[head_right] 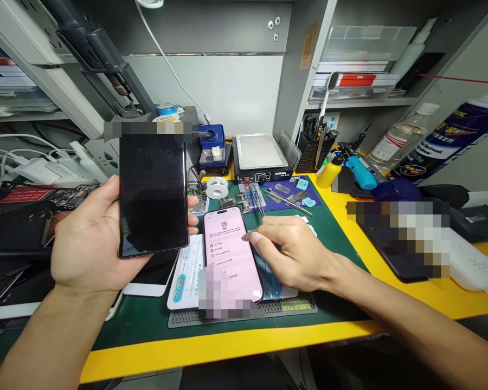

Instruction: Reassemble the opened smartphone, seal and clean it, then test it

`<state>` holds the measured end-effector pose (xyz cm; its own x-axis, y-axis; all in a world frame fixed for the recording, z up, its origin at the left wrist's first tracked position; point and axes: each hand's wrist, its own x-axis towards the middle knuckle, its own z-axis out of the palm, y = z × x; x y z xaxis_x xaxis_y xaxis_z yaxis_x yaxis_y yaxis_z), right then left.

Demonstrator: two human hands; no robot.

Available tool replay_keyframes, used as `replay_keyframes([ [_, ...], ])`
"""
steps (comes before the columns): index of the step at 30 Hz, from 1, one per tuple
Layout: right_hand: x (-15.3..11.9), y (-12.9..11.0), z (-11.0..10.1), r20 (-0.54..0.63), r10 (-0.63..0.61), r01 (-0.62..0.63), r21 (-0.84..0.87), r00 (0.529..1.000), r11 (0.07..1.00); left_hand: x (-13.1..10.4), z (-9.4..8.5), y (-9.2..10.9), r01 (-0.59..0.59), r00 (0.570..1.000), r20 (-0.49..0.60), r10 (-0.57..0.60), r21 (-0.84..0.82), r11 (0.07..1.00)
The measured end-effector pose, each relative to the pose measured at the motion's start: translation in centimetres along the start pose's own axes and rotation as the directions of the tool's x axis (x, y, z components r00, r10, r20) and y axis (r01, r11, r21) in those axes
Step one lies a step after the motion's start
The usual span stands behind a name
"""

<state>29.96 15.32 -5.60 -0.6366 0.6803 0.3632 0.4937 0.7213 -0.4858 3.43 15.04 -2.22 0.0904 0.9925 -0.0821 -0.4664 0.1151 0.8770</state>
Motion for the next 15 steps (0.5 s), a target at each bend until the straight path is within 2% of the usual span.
replay_keyframes([
  [7, 0.06, 0.13, 0.22, -0.037, -0.005, 0.005, 0.016, 0.999, 1.000, -0.10, -0.08, 0.05, -0.001, 1.000, 0.000, 0.001, -0.005, 1.000],
  [11, 0.02, 0.15, 0.62, -0.079, -0.070, 0.064, -0.072, 0.994, 0.995, -0.13, -0.10, 0.02, -0.003, 1.000, -0.008, 0.003, -0.001, 1.000],
  [15, -0.01, 0.11, 0.99, -0.037, -0.100, 0.094, -0.145, 0.994, 0.985, -0.16, 0.01, 0.05, 0.006, 1.000, -0.001, -0.006, -0.016, 1.000],
])
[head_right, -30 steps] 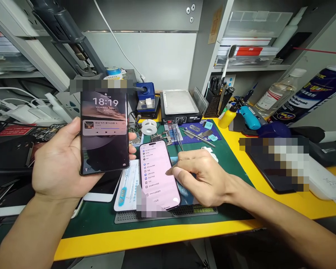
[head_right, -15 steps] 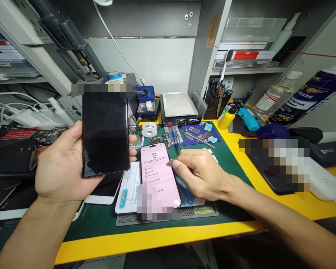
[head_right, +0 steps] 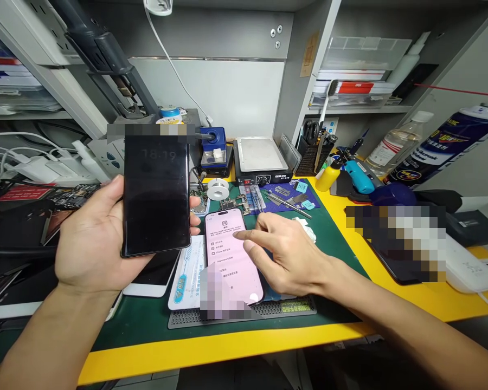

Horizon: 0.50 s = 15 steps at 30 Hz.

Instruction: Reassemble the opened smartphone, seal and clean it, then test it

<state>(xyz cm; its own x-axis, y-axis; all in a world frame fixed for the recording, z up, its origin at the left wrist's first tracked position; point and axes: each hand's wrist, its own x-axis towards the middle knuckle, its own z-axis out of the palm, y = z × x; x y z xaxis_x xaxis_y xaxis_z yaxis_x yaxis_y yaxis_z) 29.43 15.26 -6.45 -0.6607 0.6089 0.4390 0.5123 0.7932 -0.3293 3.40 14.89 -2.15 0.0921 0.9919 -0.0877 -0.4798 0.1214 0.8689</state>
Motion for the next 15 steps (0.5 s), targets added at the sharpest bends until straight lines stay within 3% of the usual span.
replay_keyframes([
  [10, 0.05, 0.16, -0.32, 0.010, 0.052, -0.052, 0.044, 0.999, 0.998, -0.01, 0.01, 0.10, 0.018, 1.000, -0.009, -0.018, -0.009, 1.000],
  [15, 0.20, 0.03, -0.88, 0.044, 0.179, -0.184, 0.141, 0.983, 0.973, 0.08, 0.08, 0.00, 0.018, 0.999, -0.030, -0.018, 0.000, 1.000],
])
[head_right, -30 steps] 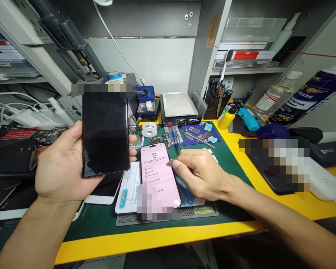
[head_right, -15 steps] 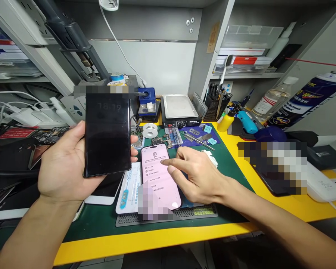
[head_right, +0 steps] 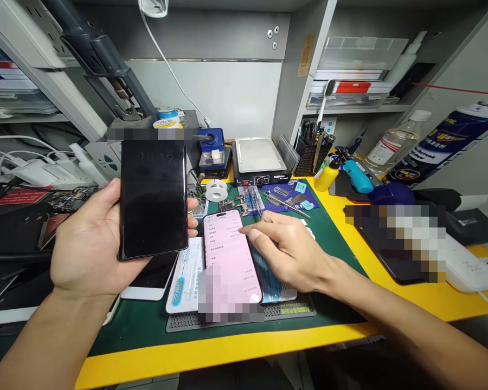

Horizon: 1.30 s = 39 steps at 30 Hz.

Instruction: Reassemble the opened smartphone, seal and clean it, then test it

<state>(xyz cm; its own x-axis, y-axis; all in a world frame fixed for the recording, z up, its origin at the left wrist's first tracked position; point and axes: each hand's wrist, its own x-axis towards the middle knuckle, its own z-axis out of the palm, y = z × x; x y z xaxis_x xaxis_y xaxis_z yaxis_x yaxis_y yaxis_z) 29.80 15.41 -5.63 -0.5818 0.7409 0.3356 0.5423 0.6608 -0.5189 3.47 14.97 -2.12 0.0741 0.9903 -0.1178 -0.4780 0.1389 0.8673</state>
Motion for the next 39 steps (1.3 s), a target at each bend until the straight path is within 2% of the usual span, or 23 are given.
replay_keyframes([
  [7, 0.22, 0.07, -0.04, -0.066, 0.097, -0.095, 0.037, 0.993, 0.995, -0.15, -0.10, 0.15, 0.004, 1.000, 0.002, -0.004, 0.025, 1.000],
  [12, 0.13, 0.42, 0.10, -0.098, 0.116, -0.113, 0.037, 0.988, 0.993, -0.05, -0.45, 0.06, 0.014, 1.000, -0.012, -0.013, 0.029, 0.999],
  [17, -0.02, 0.38, -0.05, -0.044, 0.045, -0.041, 0.102, 0.998, 0.994, -0.09, -0.32, 0.02, 0.036, 0.998, -0.060, -0.034, 0.042, 0.998],
  [21, -0.11, 0.17, -0.10, 0.002, -0.022, 0.021, 0.106, 1.000, 0.994, -0.01, -0.04, 0.10, 0.010, 0.996, -0.090, -0.004, 0.068, 0.998],
  [39, -0.15, 0.20, -0.21, 0.049, 0.036, -0.043, 0.158, 0.998, 0.986, 0.04, 0.00, -0.04, 0.023, 0.996, -0.088, -0.017, 0.066, 0.998],
])
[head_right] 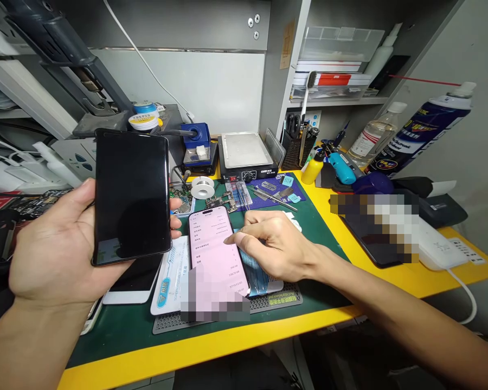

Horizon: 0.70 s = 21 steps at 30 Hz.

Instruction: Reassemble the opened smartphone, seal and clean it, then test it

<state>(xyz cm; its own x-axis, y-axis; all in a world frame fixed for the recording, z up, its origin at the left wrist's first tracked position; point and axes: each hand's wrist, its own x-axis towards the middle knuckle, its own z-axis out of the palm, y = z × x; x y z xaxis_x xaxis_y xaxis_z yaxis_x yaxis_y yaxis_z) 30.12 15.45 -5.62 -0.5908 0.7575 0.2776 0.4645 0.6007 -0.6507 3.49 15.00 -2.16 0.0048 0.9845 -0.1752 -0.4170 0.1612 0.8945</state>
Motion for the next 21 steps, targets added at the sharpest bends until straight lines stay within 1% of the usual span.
replay_keyframes([
  [4, 0.09, -0.13, 0.03, -0.009, 0.020, -0.019, 0.016, 1.000, 1.000, -0.11, 0.06, -0.05, 0.009, 1.000, 0.021, -0.010, 0.008, 1.000],
  [9, -0.12, 0.02, 0.04, -0.003, -0.018, 0.018, -0.005, 1.000, 1.000, -0.19, 0.00, 0.01, -0.009, 0.999, 0.034, 0.009, 0.013, 1.000],
  [11, -0.27, 0.18, 0.09, -0.002, -0.051, 0.051, -0.014, 0.999, 0.999, -0.24, 0.00, 0.08, -0.003, 1.000, 0.031, 0.003, -0.001, 1.000],
  [15, -0.40, 0.51, 0.34, -0.008, -0.167, 0.168, 0.004, 0.986, 0.986, -0.36, 0.03, 0.22, 0.028, 0.999, 0.043, -0.027, -0.029, 0.999],
  [17, -0.35, 0.62, 0.48, -0.028, -0.193, 0.193, 0.017, 0.981, 0.981, -0.39, 0.02, 0.27, 0.031, 0.998, 0.051, -0.029, -0.036, 0.999],
  [19, -0.24, 0.72, 0.57, -0.071, -0.165, 0.166, 0.014, 0.984, 0.986, -0.39, -0.03, 0.28, 0.027, 0.998, 0.053, -0.025, -0.038, 0.999],
  [21, -0.09, 0.81, 0.59, -0.131, -0.110, 0.111, 0.006, 0.985, 0.994, -0.38, -0.12, 0.25, 0.018, 0.998, 0.054, -0.017, -0.032, 0.999],
])
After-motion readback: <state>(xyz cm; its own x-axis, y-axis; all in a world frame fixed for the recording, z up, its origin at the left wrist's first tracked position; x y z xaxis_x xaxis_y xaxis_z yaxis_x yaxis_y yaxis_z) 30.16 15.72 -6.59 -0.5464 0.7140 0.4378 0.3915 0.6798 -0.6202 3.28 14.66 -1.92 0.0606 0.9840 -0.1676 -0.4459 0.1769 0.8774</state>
